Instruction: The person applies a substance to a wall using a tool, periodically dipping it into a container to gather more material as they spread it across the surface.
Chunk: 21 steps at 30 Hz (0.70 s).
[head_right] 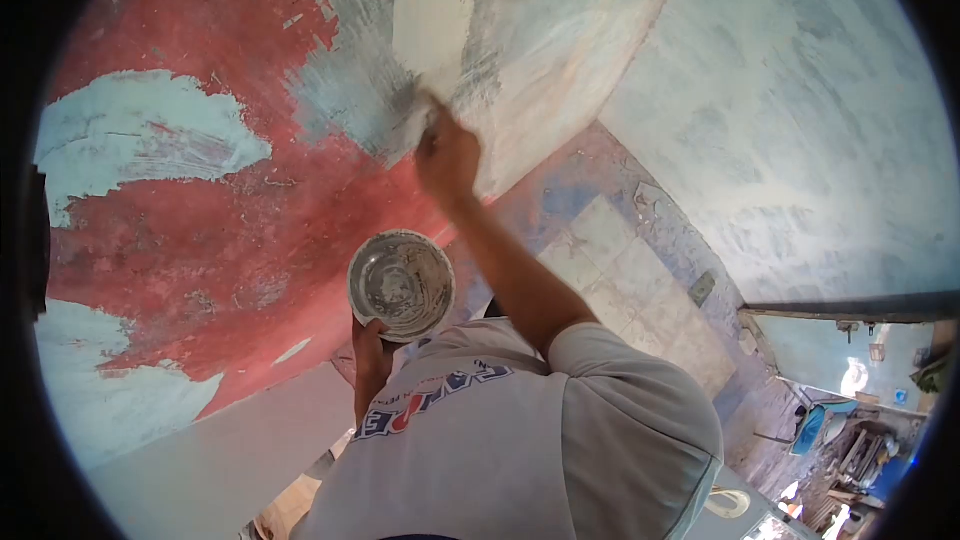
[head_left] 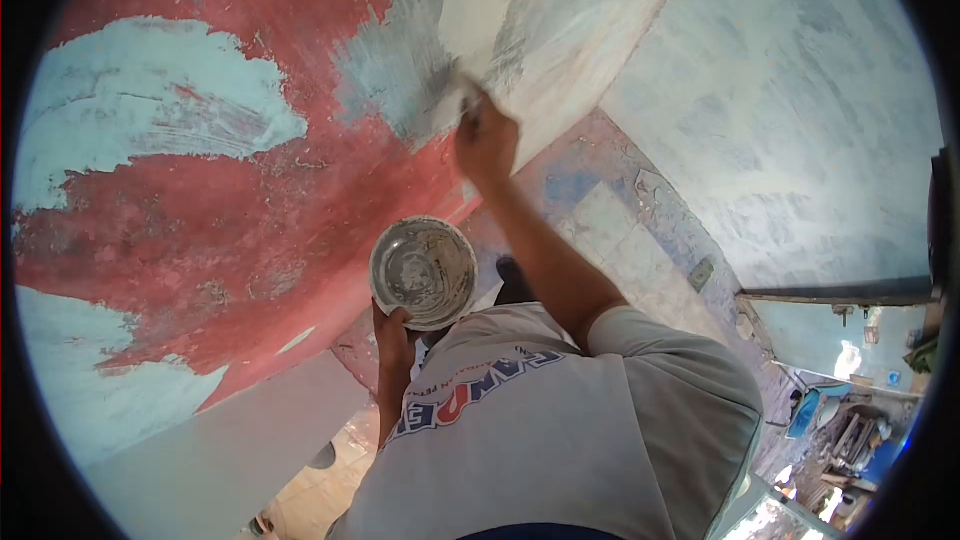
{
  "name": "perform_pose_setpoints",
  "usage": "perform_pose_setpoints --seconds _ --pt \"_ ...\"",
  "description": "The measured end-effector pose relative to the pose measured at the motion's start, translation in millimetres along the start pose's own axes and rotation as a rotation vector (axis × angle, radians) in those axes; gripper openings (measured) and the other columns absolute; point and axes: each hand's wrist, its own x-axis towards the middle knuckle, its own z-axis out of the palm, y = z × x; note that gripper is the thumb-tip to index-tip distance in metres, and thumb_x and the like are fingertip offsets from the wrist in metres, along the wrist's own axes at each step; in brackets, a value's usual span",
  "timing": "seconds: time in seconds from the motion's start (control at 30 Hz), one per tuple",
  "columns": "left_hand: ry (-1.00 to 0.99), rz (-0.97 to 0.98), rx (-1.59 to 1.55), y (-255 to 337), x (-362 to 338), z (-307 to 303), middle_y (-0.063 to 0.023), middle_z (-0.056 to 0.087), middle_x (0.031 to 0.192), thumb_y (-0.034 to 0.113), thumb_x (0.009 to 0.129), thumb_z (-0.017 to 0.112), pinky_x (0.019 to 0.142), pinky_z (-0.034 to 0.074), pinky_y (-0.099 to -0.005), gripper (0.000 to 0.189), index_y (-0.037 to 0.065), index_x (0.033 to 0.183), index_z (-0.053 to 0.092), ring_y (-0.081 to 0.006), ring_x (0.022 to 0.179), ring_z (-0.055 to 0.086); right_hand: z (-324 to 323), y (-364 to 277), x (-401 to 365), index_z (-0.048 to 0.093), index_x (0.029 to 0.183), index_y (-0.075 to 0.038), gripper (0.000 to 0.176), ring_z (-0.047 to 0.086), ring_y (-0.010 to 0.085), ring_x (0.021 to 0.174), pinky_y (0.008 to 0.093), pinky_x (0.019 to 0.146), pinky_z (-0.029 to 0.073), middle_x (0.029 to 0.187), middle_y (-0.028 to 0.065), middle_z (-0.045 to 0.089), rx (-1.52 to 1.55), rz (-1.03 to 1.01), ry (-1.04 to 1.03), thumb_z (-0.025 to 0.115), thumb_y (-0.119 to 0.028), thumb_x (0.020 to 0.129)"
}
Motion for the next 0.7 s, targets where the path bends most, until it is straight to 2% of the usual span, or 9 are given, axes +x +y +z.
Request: perform_pose_setpoints --seconds 0.17,0.23,0.3,0.33,0.4,0.43,0.47,0.6,0.7 --pt "-0.004 0.033 0.011 7 7 4 -0.0144 0.056 0.127 -0.002 0.076 0.046 0.068 0.067 -0.0488 0.071 0.013 0.144 0.039 -0.0341 0.103 0.069 11 -37 -62 0.061 0.137 -0.013 0.062 0.066 0.0342 0.062 0.0455 0.058 0.053 0.074 0.0182 0.066 0.250 -0.213 -0.119 0.056 0.007 0.078" --pt "-0.007 0.019 0.044 9 12 6 -0.0147 0.055 0.127 -0.003 0.076 0.045 0.068 0.067 -0.0503 0.071 0.014 0.145 0.038 -0.0347 0.104 0.069 0 -25 -56 0.062 0.134 -0.011 0.057 0.066 0.0350 0.063 0.0438 0.056 0.051 0.076 0.0195 0.067 0.402 -0.019 -0.376 0.056 0.008 0.082" --pt "-0.028 0.036 0.012 8 15 6 -0.0158 0.055 0.128 -0.002 0.076 0.046 0.068 0.067 -0.0510 0.072 0.014 0.146 0.038 -0.0356 0.103 0.068 -7 10 -33 0.065 0.128 -0.007 0.041 0.064 0.0363 0.061 0.0440 0.053 0.047 0.074 0.0221 0.064 0.320 0.130 -0.234 0.060 0.001 0.088" --pt "-0.029 0.041 0.014 6 16 6 -0.0158 0.055 0.128 -0.002 0.076 0.046 0.068 0.067 -0.0510 0.072 0.014 0.146 0.038 -0.0356 0.103 0.068 -11 34 -11 0.068 0.113 -0.002 0.022 0.061 0.0399 0.061 0.0465 0.051 0.043 0.070 0.0248 0.062 0.108 0.167 -0.107 0.063 -0.007 0.093" --pt "0.009 0.036 -0.033 -1 16 4 -0.0169 0.054 0.130 -0.002 0.076 0.046 0.068 0.067 -0.0516 0.074 0.014 0.147 0.037 -0.0367 0.104 0.068 -30 75 34 0.065 0.095 0.001 0.013 0.059 0.0469 0.065 0.0507 0.056 0.044 0.070 0.0265 0.061 -0.072 0.170 0.029 0.064 -0.011 0.092" --pt "0.006 0.033 -0.030 -4 15 2 -0.0169 0.054 0.130 -0.002 0.076 0.046 0.068 0.067 -0.0516 0.074 0.014 0.147 0.037 -0.0367 0.104 0.068 -34 95 54 0.067 0.098 0.001 0.014 0.061 0.0470 0.067 0.0512 0.059 0.045 0.072 0.0268 0.061 -0.078 0.102 0.133 0.064 -0.010 0.091" --pt "-0.008 0.025 -0.032 -7 15 0 -0.0169 0.054 0.131 -0.001 0.075 0.046 0.068 0.066 -0.0519 0.074 0.015 0.147 0.037 -0.0369 0.104 0.068 -35 117 72 0.068 0.100 0.002 0.017 0.060 0.0376 0.061 0.0426 0.061 0.047 0.071 0.0230 0.064 -0.072 0.102 0.182 0.064 -0.012 0.091" --pt "0.001 0.011 -0.010 -6 5 -2 -0.0163 0.053 0.130 -0.001 0.074 0.047 0.070 0.066 -0.0520 0.076 0.015 0.148 0.037 -0.0367 0.106 0.066 -38 118 96 0.069 0.099 0.002 0.016 0.063 0.0421 0.068 0.0448 0.063 0.049 0.073 0.0227 0.065 -0.026 0.118 0.152 0.062 -0.009 0.091" --pt "0.006 0.008 -0.018 -8 1 -12 -0.0153 0.053 0.130 -0.001 0.074 0.047 0.070 0.066 -0.0494 0.074 0.014 0.146 0.039 -0.0354 0.109 0.065 -10 102 66 0.070 0.120 -0.004 0.037 0.067 0.0392 0.065 0.0476 0.061 0.052 0.072 0.0218 0.066 -0.165 -0.007 0.167 0.061 -0.003 0.084"
